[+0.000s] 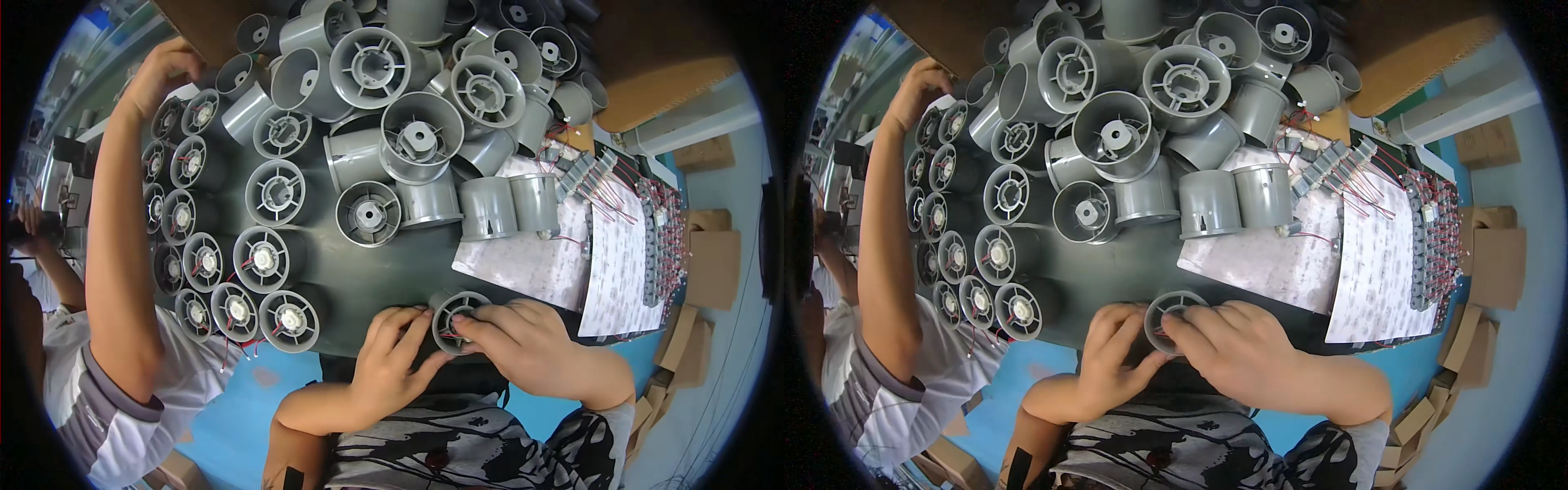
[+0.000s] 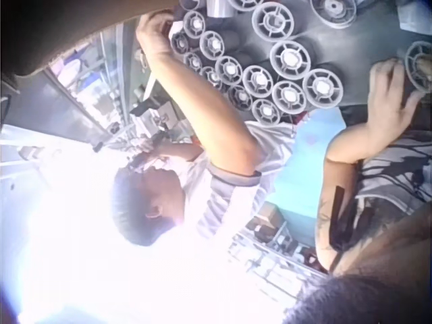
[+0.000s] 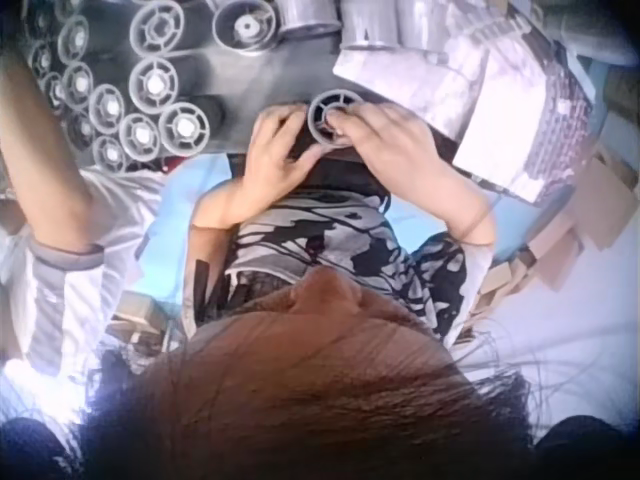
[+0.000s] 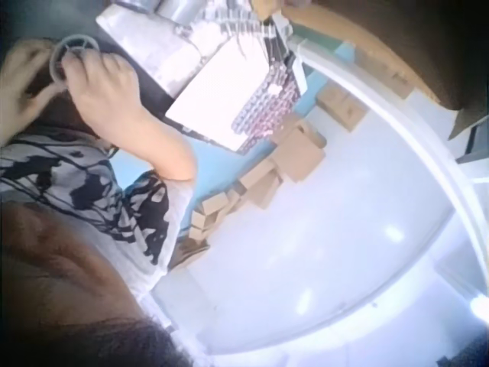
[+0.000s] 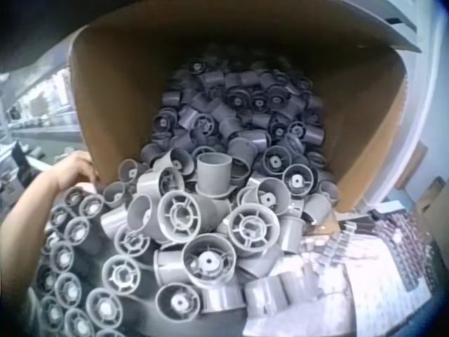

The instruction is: Manually press-fitting small fan components into plastic housings on an assembly line.

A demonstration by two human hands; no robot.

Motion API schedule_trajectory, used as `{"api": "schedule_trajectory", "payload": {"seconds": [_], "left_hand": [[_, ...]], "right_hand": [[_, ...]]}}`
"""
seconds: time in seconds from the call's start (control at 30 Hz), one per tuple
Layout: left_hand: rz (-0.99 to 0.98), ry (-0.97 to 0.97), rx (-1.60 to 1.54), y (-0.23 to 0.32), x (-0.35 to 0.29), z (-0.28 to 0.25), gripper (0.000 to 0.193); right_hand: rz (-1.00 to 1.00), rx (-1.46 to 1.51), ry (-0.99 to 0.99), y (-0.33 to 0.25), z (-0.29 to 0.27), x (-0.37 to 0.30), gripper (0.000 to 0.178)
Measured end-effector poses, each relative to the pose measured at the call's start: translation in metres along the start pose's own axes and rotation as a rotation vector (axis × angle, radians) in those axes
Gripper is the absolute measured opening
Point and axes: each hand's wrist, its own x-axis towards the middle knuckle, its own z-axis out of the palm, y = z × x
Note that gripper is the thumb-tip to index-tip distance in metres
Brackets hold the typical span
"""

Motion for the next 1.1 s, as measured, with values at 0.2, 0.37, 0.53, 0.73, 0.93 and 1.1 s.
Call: {"api": "schedule_trajectory", "payload": {"seconds": [0.2,0.37,0.53,0.73,0.93,1.1], "left_hand": [[0.067,-0.055,0.12,-0.006,-0.011,-0.003,0.049],[0.157,-0.033,0.373,0.013,-0.007,-0.002,0.068],[0.05,0.004,0.344,0.005,-0.011,0.003,0.051],[0.723,0.372,0.301,0.0,-0.026,-0.001,0.046],[0.134,0.108,0.066,0.005,0.002,0.03,0.068],[0.14,-0.073,0.058,-0.002,0.003,0.027,0.036]], "right_hand": [[-0.001,-0.142,0.022,-0.001,0.009,-0.004,0.039],[-0.122,-0.163,-0.06,-0.004,0.033,-0.02,0.062],[-0.103,-0.068,0.12,0.027,0.015,-0.005,0.069],[0.232,-0.436,0.144,0.047,0.001,0.029,0.06],[-0.115,-0.24,0.143,0.026,0.03,-0.024,0.05],[0.369,0.33,0.435,0.051,0.006,-0.05,0.052]]}}
